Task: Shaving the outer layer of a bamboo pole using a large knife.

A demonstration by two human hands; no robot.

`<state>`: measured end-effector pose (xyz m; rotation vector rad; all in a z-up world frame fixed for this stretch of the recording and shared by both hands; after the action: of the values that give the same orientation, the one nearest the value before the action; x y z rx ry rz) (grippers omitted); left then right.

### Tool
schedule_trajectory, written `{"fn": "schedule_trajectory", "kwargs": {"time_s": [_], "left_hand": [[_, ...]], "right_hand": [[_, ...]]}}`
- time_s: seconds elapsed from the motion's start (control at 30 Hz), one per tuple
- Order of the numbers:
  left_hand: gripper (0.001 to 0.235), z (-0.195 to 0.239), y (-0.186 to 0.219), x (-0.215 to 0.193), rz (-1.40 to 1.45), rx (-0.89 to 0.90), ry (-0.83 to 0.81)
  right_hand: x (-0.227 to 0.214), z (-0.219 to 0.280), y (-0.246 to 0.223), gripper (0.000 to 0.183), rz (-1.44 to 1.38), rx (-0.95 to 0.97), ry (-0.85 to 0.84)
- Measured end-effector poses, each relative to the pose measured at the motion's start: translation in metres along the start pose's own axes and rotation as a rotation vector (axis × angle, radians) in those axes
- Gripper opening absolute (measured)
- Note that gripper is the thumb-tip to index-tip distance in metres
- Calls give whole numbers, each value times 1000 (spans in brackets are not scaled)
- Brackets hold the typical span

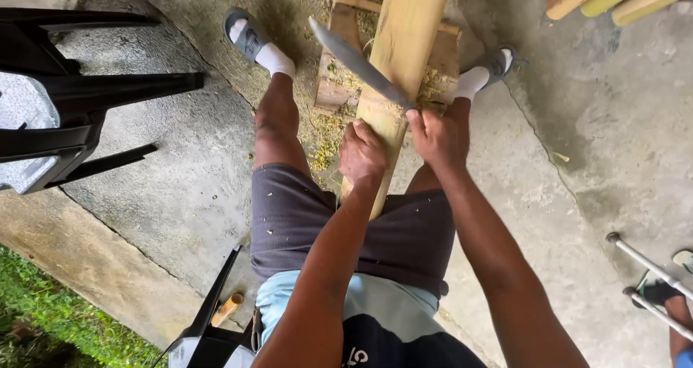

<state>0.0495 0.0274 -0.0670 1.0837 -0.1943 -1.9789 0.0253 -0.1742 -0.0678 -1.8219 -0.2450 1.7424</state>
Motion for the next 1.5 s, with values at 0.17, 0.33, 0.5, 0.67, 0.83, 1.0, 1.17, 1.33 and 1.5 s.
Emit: {"fn": "schedule_trajectory", "kwargs": {"time_s": [0.17, 0.33, 0.5, 0.67, 0.83, 1.0, 1.17, 1.33, 1.5], "left_hand": [[61, 2, 5, -3, -9, -24, -17], [62, -4, 7, -2, 20, 17, 10], [62, 10, 2, -5, 25, -48, 4], [61, -1, 5, -3, -33, -34, -23], [61, 0, 1, -2, 14, -20, 14], [61, -1, 3, 2, 4, -9, -18], [60, 0, 5, -3, 0, -23, -20], [60, 3, 13, -6, 8, -57, -62], [59, 0, 9, -4, -12, -25, -11]], "right_hand": [[45, -26, 79, 61, -262, 400, -204], [-53, -18, -60, 51, 273, -274, 377], [-22, -44, 26, 53, -86, 61, 87], [-13, -42, 12, 63, 75, 23, -206], [-37, -60, 3, 62, 20, 0, -13], [-18, -32, -4, 64, 136, -118, -166], [-22, -46, 23, 60, 4, 97, -47], [-23, -27, -9, 62, 121, -254, 40], [26, -30, 68, 50, -240, 313, -27]]}}
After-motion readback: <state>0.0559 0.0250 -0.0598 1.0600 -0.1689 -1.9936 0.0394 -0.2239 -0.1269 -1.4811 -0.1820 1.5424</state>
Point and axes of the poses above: each hand's wrist, its own z-axis away from the middle knuckle, its own x-axis out of the palm, y = z × x, the point moved 8 cm from there along -z, towards the middle knuckle, and after that the axes turned 6 degrees about x, right-handed, at the moved point
